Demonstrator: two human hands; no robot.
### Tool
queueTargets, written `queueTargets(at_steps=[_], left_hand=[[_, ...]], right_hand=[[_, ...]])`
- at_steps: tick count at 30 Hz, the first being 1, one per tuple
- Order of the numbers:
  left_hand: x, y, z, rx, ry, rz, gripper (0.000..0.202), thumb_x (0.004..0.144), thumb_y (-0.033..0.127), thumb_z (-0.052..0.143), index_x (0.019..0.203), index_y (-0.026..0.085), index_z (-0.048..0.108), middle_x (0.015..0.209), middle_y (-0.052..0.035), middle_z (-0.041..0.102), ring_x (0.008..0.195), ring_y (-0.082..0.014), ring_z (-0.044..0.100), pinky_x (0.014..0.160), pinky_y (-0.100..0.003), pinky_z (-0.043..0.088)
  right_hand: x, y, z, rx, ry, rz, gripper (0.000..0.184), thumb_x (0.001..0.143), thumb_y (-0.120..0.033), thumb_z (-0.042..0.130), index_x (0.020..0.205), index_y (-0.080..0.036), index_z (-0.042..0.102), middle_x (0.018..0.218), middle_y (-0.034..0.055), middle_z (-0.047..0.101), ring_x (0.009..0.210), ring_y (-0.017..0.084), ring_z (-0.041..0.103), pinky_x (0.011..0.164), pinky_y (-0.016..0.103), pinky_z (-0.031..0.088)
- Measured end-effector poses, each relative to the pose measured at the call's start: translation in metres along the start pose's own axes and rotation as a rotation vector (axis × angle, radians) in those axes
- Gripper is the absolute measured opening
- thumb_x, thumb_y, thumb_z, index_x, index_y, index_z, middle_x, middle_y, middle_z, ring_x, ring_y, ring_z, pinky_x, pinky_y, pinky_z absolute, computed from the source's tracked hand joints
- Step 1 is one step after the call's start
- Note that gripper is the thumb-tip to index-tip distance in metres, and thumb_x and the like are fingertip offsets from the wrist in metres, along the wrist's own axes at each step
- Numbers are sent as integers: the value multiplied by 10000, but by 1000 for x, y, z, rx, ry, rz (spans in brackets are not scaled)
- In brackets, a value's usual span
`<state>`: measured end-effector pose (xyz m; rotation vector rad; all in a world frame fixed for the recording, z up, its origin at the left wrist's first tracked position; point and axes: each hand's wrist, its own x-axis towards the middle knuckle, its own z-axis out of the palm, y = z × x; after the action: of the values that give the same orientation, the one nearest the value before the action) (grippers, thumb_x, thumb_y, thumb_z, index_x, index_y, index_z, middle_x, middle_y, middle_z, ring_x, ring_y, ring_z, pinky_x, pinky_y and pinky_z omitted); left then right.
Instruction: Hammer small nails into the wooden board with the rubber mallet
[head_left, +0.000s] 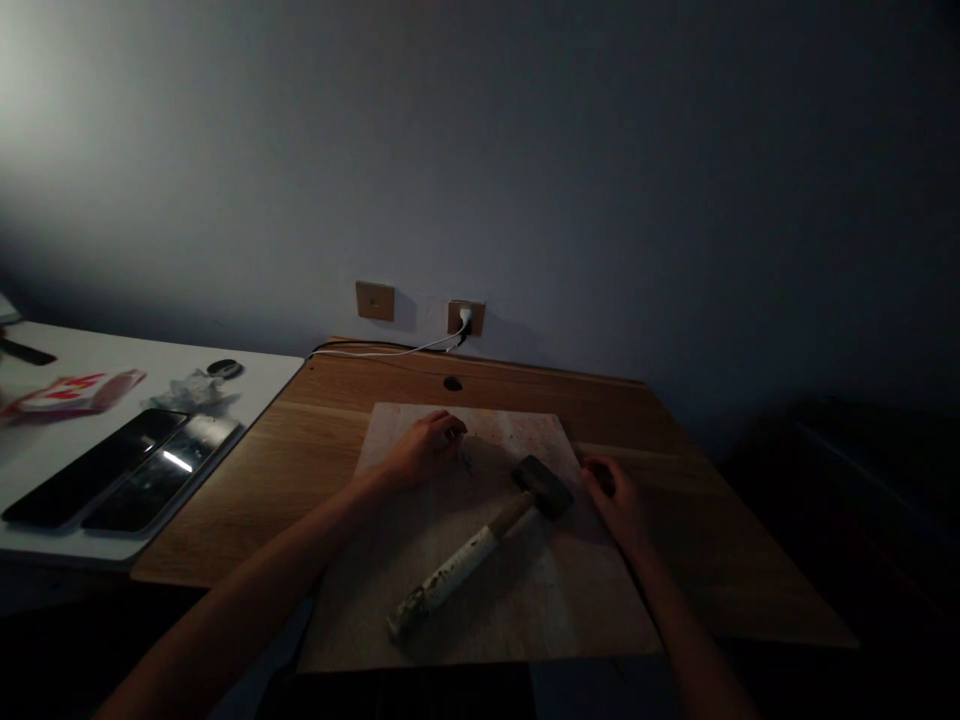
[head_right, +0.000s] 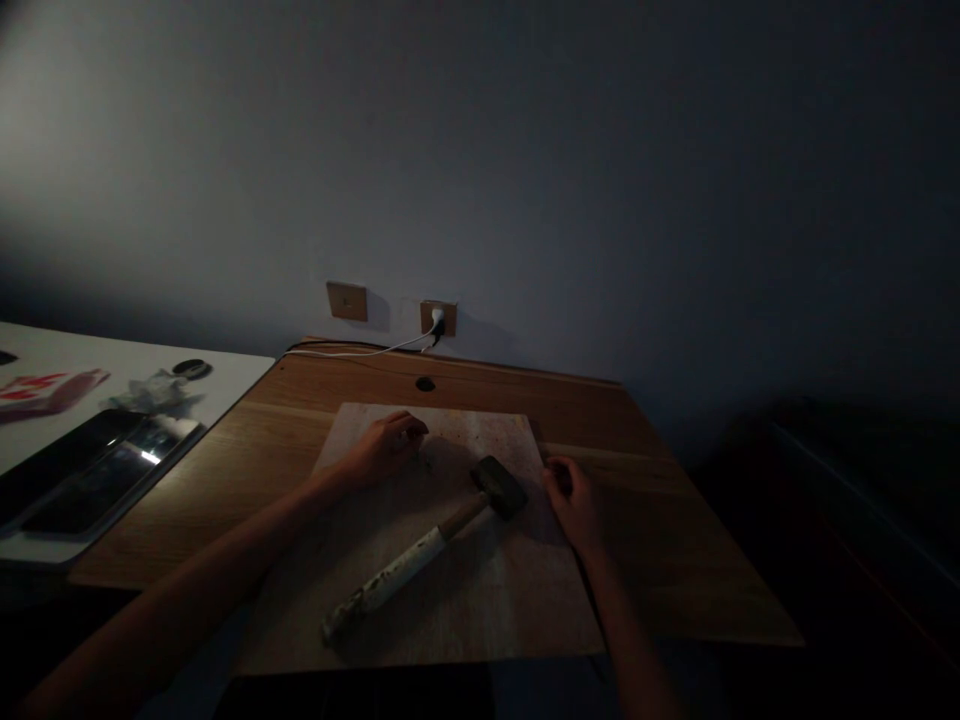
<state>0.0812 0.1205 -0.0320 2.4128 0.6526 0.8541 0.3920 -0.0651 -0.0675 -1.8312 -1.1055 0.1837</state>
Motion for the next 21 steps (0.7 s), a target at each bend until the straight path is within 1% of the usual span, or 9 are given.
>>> queueTargets(at_steps=[5, 13, 17, 19, 21], left_hand=[[-1, -1, 0, 35, -13, -2, 182, 921, 154, 551, 1032, 193, 690, 972, -44, 684, 838, -155, 660, 779, -258, 516], [-2, 7, -4, 54, -38, 29, 182, 936, 160, 539, 1042, 187, 685, 988, -54, 677, 888, -165, 658, 832, -272, 522], [-2, 5, -4, 60, -40, 29, 203, 927, 171, 534, 1068, 189, 678, 979, -54, 661, 877, -171, 642, 829, -289, 523], [-2, 5, -6, 48, -63, 48, 193, 901, 172, 556, 1051, 189, 675, 969, -56, 650, 885, -178, 630, 830, -295, 520], [-3, 7, -9, 37, -123, 104, 169, 882, 187, 583, 1025, 190, 673, 983, -65, 640, 927, -194, 615, 854, -306, 514]], right_hand=[[0, -1, 0, 10, -13, 7, 386, 784, -561, 609, 970, -229, 666, 1019, 127, 755, 950, 301, 698, 880, 454, 534], [0, -5, -1, 3, -8, 13, 389, 770, -562, 612, 950, -222, 667, 1008, 132, 747, 936, 301, 694, 870, 448, 530], [0, -6, -1, 0, -5, 5, 380, 775, -561, 605, 937, -223, 664, 997, 128, 742, 940, 300, 686, 852, 440, 529], [-1, -6, -2, 1, -8, 7, 377, 784, -559, 605, 941, -221, 665, 991, 126, 743, 924, 296, 686, 834, 433, 533], [-1, -5, -2, 6, -12, 10, 375, 795, -554, 606, 955, -221, 666, 997, 124, 747, 916, 292, 688, 828, 430, 535]])
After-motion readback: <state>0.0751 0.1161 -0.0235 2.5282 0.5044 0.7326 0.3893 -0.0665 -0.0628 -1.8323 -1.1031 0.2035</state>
